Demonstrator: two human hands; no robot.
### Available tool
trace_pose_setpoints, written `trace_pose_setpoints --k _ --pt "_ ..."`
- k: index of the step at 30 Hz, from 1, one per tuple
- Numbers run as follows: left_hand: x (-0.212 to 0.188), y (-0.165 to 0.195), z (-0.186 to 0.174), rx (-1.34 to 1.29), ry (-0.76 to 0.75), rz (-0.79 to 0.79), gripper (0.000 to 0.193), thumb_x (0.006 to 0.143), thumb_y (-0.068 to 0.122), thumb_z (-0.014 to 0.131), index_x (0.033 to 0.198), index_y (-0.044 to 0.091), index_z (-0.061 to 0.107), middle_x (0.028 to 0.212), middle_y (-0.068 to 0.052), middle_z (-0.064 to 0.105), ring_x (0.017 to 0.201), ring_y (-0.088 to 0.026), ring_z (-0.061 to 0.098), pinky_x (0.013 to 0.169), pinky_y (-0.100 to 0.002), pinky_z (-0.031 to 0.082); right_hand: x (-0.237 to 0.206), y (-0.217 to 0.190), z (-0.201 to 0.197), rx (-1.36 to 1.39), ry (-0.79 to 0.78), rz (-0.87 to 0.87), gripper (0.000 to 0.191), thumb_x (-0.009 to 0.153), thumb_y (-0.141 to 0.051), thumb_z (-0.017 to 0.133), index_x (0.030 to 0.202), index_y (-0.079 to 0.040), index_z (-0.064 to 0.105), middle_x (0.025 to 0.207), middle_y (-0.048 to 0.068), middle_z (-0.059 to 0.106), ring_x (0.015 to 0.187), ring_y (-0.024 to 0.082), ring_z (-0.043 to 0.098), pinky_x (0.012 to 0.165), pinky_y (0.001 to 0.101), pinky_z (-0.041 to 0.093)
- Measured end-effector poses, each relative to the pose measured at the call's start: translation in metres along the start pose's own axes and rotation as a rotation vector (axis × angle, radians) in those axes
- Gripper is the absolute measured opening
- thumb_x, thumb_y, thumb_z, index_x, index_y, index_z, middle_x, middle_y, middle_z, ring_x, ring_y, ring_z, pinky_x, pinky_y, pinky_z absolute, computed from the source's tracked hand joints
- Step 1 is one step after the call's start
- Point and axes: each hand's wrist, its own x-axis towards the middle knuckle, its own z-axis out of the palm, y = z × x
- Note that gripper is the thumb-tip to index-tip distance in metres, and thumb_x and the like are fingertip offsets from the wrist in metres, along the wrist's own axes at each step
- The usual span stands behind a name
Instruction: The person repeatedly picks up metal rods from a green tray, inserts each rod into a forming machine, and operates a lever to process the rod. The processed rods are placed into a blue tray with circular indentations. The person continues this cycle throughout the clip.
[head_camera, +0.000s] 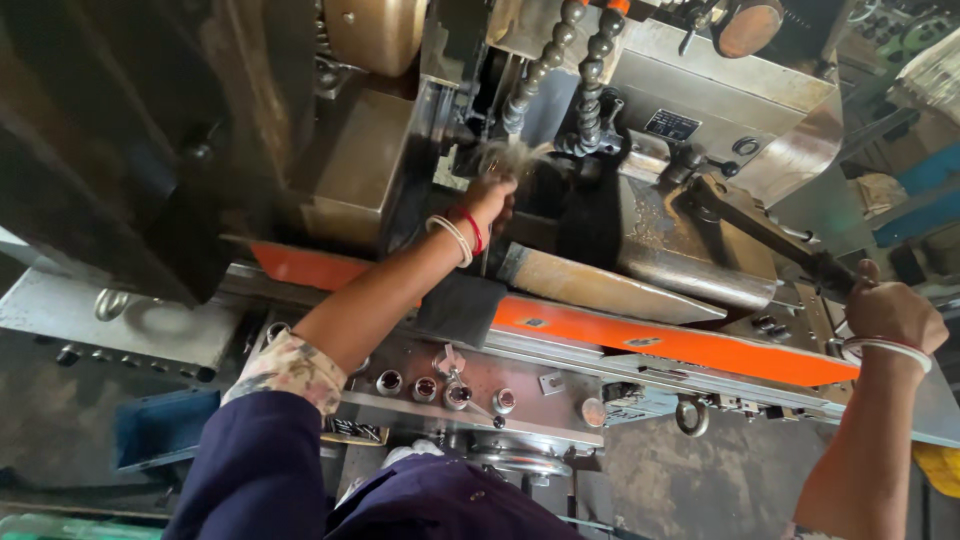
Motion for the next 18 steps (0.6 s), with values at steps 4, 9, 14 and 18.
trace_pose_setpoints --k 4,9,14,18 --pt "0.009 -0.024 0.011 0.130 -0.027 -0.029 0.011 0.094 0.027 0.065 0.102 0.019 0.064 0.070 0.002 0.059 0.054 -0.012 0.055 0.042 -0.032 0.037 0.000 0.002 0.013 -0.068 0.088 -0.008 0.087 0.119 -0.063 0.027 0.094 0.001 0.081 0.096 0.031 0.075 0.099 0.050 0.070 0.080 0.0541 0.051" --pt "0.008 -0.045 0.009 0.260 -0.155 -0.038 0.012 0.093 0.026 0.065 0.102 0.017 0.065 0.069 0.002 0.062 0.054 -0.012 0.057 0.045 -0.032 0.043 0.000 0.000 0.019 -0.098 0.121 0.011 0.091 0.122 -0.062 0.026 0.088 0.002 0.081 0.092 0.031 0.075 0.094 0.049 0.072 0.077 0.0532 0.051" --pt "0.009 -0.049 0.003 0.286 -0.214 0.022 0.016 0.096 0.026 0.067 0.095 0.010 0.064 0.072 -0.001 0.064 0.057 -0.013 0.059 0.049 -0.031 0.047 -0.003 -0.002 0.021 -0.113 0.165 -0.013 0.085 0.118 -0.056 0.028 0.084 0.002 0.081 0.079 0.030 0.075 0.084 0.047 0.073 0.072 0.0519 0.051" --pt "0.002 -0.046 0.001 0.256 -0.111 -0.081 0.012 0.094 0.025 0.067 0.096 0.015 0.061 0.071 0.000 0.060 0.054 -0.011 0.055 0.045 -0.031 0.042 -0.003 -0.004 0.022 -0.107 0.210 -0.065 0.079 0.115 -0.047 0.028 0.083 0.002 0.080 0.076 0.029 0.074 0.083 0.045 0.073 0.072 0.0509 0.052"
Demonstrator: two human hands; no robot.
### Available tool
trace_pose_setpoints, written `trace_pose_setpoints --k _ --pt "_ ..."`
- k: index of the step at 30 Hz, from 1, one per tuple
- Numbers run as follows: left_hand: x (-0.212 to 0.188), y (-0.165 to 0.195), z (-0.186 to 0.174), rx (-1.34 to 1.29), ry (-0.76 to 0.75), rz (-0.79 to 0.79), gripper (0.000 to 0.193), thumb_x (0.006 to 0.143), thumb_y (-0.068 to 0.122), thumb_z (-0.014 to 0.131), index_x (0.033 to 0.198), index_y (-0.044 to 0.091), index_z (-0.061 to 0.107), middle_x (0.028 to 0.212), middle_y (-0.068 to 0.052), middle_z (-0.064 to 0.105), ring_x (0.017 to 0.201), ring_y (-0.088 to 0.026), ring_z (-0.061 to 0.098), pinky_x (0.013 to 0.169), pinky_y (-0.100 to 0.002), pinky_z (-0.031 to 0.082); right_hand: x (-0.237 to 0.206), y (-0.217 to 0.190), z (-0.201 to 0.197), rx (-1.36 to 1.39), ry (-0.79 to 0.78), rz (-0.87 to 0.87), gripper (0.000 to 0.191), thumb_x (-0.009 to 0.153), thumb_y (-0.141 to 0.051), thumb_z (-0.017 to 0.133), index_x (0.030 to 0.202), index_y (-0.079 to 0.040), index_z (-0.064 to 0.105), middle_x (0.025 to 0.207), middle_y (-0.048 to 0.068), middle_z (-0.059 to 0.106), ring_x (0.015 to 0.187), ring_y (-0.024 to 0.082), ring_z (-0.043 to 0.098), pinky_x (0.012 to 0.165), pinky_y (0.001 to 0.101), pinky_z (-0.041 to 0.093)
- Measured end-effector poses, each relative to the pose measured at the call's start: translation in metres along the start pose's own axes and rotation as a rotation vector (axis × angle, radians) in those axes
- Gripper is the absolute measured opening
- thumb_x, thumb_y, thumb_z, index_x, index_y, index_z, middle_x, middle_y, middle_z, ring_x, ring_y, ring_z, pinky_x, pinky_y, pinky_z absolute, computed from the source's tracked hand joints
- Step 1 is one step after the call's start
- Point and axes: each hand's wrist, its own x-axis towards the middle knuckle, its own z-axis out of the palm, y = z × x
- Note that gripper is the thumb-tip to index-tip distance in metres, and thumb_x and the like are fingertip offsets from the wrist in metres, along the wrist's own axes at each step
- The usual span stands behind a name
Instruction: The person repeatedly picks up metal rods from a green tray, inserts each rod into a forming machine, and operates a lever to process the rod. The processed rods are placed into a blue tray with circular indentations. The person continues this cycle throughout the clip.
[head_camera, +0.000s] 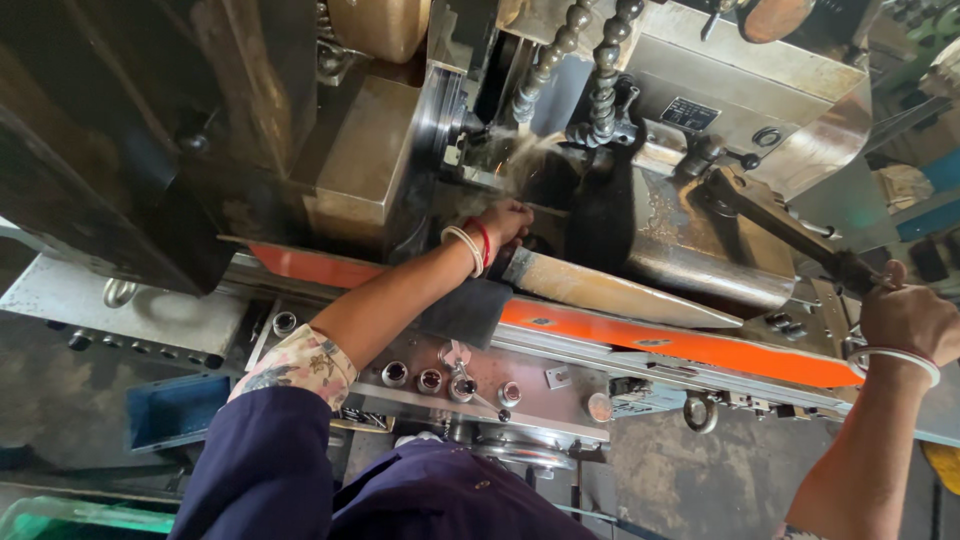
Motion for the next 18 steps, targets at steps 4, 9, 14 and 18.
trace_pose_setpoints --k 4,9,14,18 --pt "-0.010 0.004 -0.001 -0.015 -0.004 0.006 0.009 0.093 0.025 0.065 0.097 0.017 0.062 0.070 0.000 0.060 0.052 -0.012 0.054 0.041 -0.031 0.040 -0.001 -0.001 -0.002 0.030 0.008 0.010 0.078 0.114 -0.047 0.029 0.083 0.003 0.079 0.075 0.029 0.073 0.081 0.045 0.073 0.070 0.0513 0.053" --pt "-0.004 0.000 -0.003 0.016 0.041 0.041 0.013 0.096 0.026 0.065 0.098 0.014 0.061 0.072 0.000 0.060 0.054 -0.010 0.056 0.042 -0.030 0.041 -0.005 -0.003 -0.004 0.102 0.013 0.034 0.074 0.114 -0.046 0.031 0.086 0.002 0.079 0.077 0.030 0.072 0.080 0.046 0.072 0.069 0.0514 0.052" --pt "0.003 0.012 0.000 -0.044 0.156 0.147 0.014 0.090 0.021 0.069 0.102 0.014 0.066 0.073 0.000 0.064 0.054 -0.012 0.058 0.043 -0.030 0.041 -0.003 -0.004 -0.004 0.020 0.008 0.034 0.078 0.115 -0.047 0.028 0.084 0.002 0.080 0.076 0.029 0.073 0.082 0.045 0.073 0.070 0.0499 0.052" --pt "0.011 0.048 0.016 -0.208 0.246 0.151 0.020 0.085 0.018 0.070 0.103 0.013 0.063 0.071 -0.001 0.062 0.053 -0.016 0.058 0.042 -0.033 0.037 0.000 -0.003 -0.007 -0.033 -0.021 0.036 0.086 0.117 -0.055 0.027 0.082 0.002 0.081 0.077 0.030 0.074 0.082 0.046 0.072 0.070 0.0502 0.050"
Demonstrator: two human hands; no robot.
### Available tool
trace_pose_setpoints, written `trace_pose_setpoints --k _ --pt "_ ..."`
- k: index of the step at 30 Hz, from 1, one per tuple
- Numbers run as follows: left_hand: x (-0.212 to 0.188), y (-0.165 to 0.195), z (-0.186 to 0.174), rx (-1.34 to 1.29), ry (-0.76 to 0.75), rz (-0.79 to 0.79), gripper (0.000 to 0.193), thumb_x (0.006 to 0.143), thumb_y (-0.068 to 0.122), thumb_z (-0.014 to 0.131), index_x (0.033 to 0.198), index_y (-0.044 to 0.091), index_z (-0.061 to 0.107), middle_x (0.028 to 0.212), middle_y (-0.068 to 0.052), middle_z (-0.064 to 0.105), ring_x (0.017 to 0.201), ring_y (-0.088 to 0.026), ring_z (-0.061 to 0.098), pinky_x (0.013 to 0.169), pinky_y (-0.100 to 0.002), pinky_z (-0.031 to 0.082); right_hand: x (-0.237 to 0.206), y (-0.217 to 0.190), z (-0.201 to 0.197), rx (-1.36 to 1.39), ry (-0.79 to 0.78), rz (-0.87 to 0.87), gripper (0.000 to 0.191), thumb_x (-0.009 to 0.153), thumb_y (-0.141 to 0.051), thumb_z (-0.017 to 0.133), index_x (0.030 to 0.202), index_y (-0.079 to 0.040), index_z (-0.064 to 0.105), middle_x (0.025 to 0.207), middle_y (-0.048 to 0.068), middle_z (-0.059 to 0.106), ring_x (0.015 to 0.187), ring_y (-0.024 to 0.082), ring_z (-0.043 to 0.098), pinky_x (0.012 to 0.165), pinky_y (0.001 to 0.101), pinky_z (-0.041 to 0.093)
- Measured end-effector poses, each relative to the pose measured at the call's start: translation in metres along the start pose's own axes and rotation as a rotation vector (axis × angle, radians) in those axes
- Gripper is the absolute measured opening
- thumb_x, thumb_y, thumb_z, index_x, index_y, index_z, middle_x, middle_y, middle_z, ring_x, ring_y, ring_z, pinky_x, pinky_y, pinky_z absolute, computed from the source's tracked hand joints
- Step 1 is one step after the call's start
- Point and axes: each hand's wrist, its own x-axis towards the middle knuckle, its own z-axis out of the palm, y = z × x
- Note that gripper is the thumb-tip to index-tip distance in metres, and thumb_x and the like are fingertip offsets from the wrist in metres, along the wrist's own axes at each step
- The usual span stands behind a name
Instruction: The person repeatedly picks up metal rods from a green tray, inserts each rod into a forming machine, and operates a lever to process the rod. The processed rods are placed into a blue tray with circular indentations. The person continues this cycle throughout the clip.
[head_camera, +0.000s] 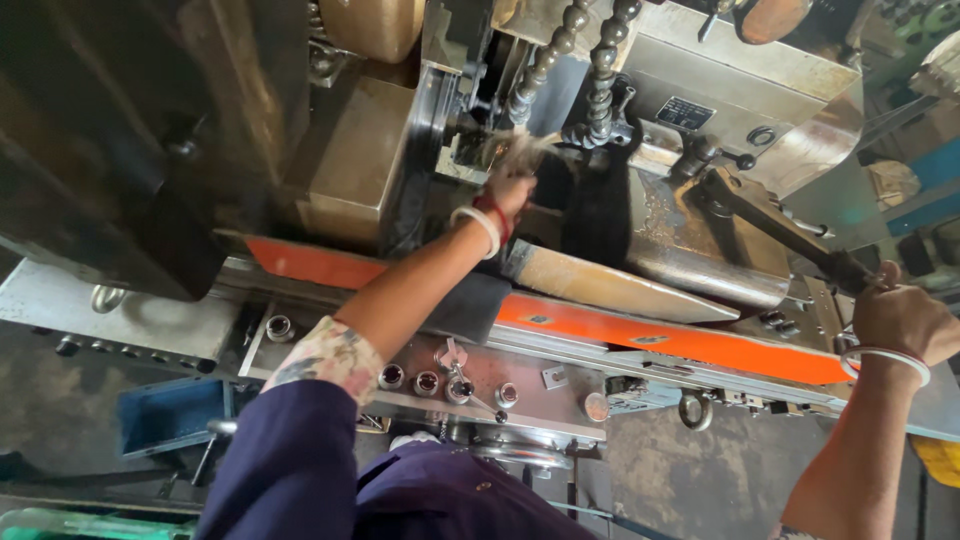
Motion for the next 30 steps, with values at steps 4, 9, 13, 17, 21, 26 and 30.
trace_pose_setpoints --k 4,9,13,17,21,26,30 --pt "0.017 0.009 0.030 -0.083 0.028 0.008 0.023 0.085 0.023 0.068 0.107 0.018 0.062 0.074 0.001 0.062 0.055 -0.012 0.058 0.045 -0.034 0.042 0.000 0.000 0.000 -0.040 -0.005 0.004 0.087 0.119 -0.058 0.028 0.083 0.001 0.081 0.079 0.029 0.075 0.083 0.046 0.073 0.069 0.0499 0.049" --pt "0.035 -0.007 0.034 -0.152 0.108 0.009 0.017 0.088 0.022 0.067 0.093 0.006 0.067 0.071 -0.009 0.063 0.050 -0.021 0.060 0.047 -0.040 0.047 -0.001 0.002 0.007 -0.071 -0.029 0.023 0.083 0.113 -0.051 0.023 0.083 0.000 0.081 0.078 0.028 0.076 0.083 0.045 0.074 0.070 0.0480 0.050" --pt "0.046 0.004 0.031 -0.171 0.107 -0.133 0.025 0.096 0.030 0.064 0.089 0.005 0.062 0.067 -0.009 0.056 0.050 -0.021 0.054 0.046 -0.038 0.039 0.003 0.006 0.015 -0.065 0.000 0.021 0.085 0.116 -0.055 0.025 0.082 0.000 0.081 0.077 0.027 0.075 0.082 0.045 0.073 0.070 0.0479 0.050" --pt "0.058 0.034 0.036 -0.390 0.155 -0.281 0.020 0.094 0.031 0.062 0.087 0.014 0.056 0.065 -0.001 0.052 0.050 -0.017 0.049 0.047 -0.038 0.036 0.005 0.008 0.020 -0.072 -0.001 0.036 0.086 0.117 -0.057 0.026 0.081 -0.002 0.081 0.079 0.027 0.074 0.080 0.046 0.072 0.068 0.0489 0.050" --pt "0.072 0.034 0.038 -0.481 0.281 -0.243 0.019 0.093 0.029 0.063 0.087 0.011 0.061 0.066 -0.003 0.056 0.053 -0.017 0.053 0.048 -0.033 0.043 0.003 0.012 0.022 -0.072 -0.002 0.029 0.080 0.113 -0.052 0.027 0.083 -0.002 0.081 0.076 0.028 0.074 0.081 0.047 0.072 0.068 0.0492 0.050" --pt "0.094 0.022 0.038 -0.531 0.257 -0.216 0.025 0.091 0.030 0.065 0.083 0.008 0.056 0.069 -0.008 0.053 0.053 -0.020 0.050 0.045 -0.034 0.038 0.002 0.014 0.022 -0.097 -0.008 0.032 0.079 0.112 -0.050 0.027 0.082 -0.002 0.081 0.075 0.027 0.074 0.080 0.046 0.072 0.069 0.0485 0.050" --pt "0.103 0.024 0.036 -0.597 0.297 -0.263 0.027 0.091 0.030 0.066 0.084 0.007 0.054 0.072 -0.008 0.053 0.055 -0.019 0.049 0.047 -0.032 0.042 0.002 0.014 0.020 -0.068 -0.002 0.025 0.077 0.112 -0.050 0.027 0.084 -0.003 0.082 0.076 0.028 0.073 0.080 0.047 0.072 0.070 0.0491 0.050"
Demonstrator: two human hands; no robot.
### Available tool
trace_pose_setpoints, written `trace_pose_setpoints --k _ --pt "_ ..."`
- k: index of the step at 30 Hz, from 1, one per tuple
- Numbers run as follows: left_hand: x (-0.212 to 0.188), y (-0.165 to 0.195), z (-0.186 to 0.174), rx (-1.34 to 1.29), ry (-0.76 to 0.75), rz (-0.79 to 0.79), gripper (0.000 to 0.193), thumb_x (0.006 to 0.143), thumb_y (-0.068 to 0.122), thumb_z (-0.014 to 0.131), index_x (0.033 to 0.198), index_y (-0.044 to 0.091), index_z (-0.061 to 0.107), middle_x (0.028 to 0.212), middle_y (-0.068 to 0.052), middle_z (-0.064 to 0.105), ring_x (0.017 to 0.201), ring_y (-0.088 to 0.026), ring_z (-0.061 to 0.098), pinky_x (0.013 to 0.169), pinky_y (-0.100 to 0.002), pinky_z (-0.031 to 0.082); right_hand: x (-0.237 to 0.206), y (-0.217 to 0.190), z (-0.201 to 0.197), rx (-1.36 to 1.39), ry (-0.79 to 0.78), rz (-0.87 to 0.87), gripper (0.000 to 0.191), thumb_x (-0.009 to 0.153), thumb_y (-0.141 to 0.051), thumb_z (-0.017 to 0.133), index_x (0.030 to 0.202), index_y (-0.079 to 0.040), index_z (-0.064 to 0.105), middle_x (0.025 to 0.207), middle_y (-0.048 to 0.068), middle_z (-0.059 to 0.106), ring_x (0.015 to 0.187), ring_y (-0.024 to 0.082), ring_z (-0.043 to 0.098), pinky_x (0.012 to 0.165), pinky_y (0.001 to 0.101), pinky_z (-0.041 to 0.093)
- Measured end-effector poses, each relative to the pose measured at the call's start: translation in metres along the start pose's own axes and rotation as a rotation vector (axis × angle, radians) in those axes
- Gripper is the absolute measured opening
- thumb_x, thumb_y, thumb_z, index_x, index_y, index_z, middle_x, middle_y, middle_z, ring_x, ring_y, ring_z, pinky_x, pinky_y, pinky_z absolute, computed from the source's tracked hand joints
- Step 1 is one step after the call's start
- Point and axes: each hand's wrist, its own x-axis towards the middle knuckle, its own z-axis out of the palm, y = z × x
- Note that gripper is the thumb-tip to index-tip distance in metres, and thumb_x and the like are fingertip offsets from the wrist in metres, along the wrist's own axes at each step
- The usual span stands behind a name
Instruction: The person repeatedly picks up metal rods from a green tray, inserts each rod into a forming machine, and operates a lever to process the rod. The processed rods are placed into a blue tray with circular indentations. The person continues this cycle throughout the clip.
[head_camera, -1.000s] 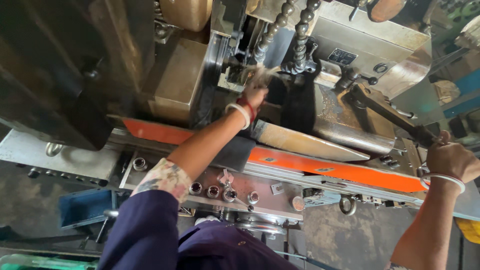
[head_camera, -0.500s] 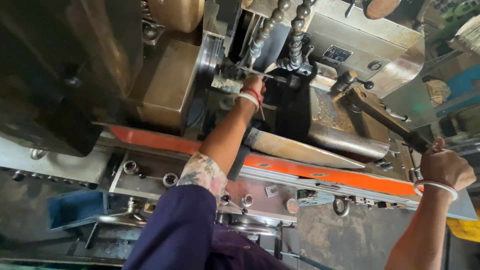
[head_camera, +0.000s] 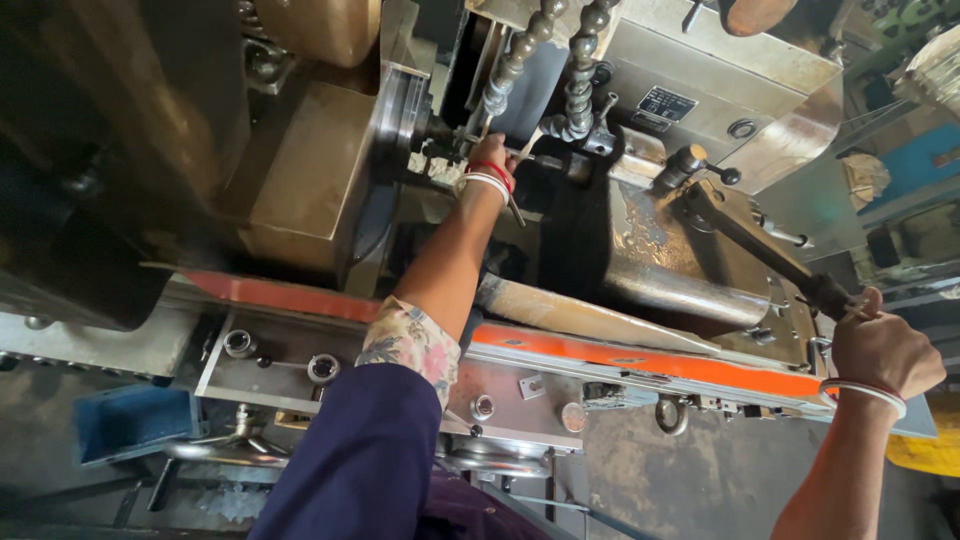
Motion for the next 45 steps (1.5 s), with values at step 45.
trace_pose_setpoints --k 45 --pt "0.012 -0.001 -0.036 0.036 0.070 0.098 0.039 0.089 0.050 0.068 0.112 0.020 0.061 0.081 -0.002 0.060 0.068 -0.019 0.054 0.059 -0.043 0.045 -0.002 -0.009 -0.003 -0.069 -0.011 0.013 0.075 0.114 -0.048 0.026 0.089 -0.006 0.083 0.082 0.025 0.077 0.085 0.043 0.073 0.071 0.0490 0.048"
